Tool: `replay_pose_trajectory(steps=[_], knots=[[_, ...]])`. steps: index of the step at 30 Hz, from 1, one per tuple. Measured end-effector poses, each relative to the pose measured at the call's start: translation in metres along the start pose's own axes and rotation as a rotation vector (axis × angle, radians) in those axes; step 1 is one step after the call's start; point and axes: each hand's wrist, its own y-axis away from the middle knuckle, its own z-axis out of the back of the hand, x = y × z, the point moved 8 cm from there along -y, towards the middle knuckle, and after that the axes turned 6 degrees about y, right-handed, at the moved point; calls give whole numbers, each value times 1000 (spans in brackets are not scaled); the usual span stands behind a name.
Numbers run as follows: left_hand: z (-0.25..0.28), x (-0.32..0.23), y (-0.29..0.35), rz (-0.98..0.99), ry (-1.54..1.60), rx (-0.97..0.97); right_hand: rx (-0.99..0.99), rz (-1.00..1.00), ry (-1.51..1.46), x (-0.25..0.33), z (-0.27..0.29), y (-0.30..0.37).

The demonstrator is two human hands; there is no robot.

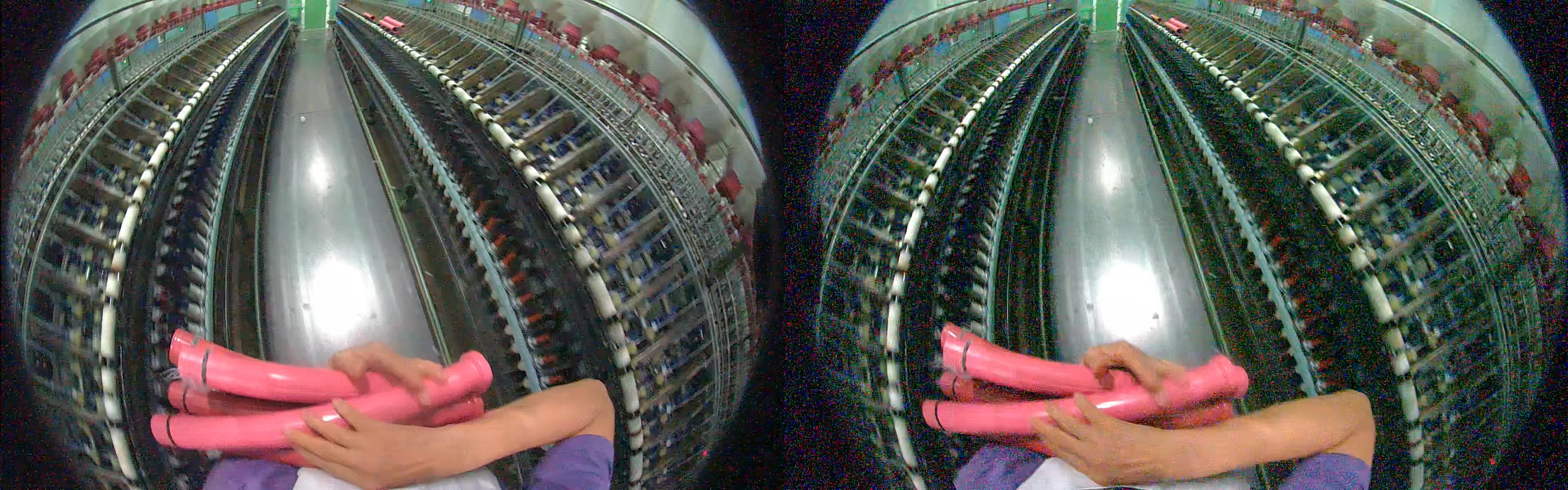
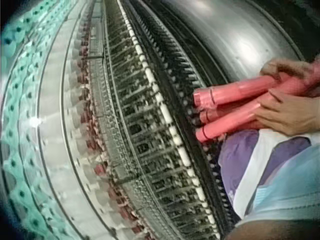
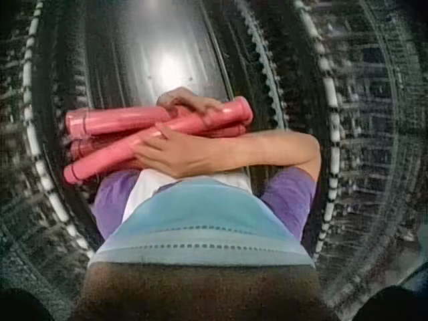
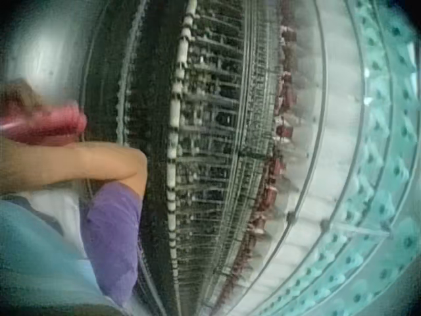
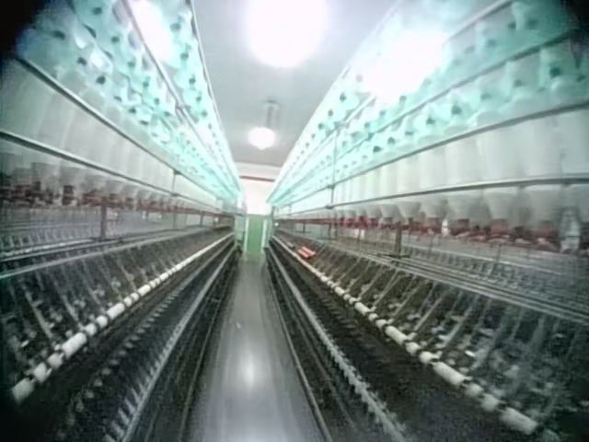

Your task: The person operates a textile machine by inserting white and pink spools into slots, threading yarn through guides, and adjusting components. They walk between machines, retrieve spools from a bag, and place them into the machine while handling yarn with both hands.

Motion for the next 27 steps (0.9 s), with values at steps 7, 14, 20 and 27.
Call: replay_pose_trajectory(steps=[7,14,20,27], knots=[[202,-122,-41,-1,-92,413,-67,-790,251,-337,52,128],[371,-289,-115,-75,-250,222,-105,-1288,-13,-706,-85,203],[515,-389,-147,-186,-315,51,287,-793,-20,-943,-288,-15],[721,-542,-247,-255,-354,-10,488,-535,124,-1160,-412,-95]])
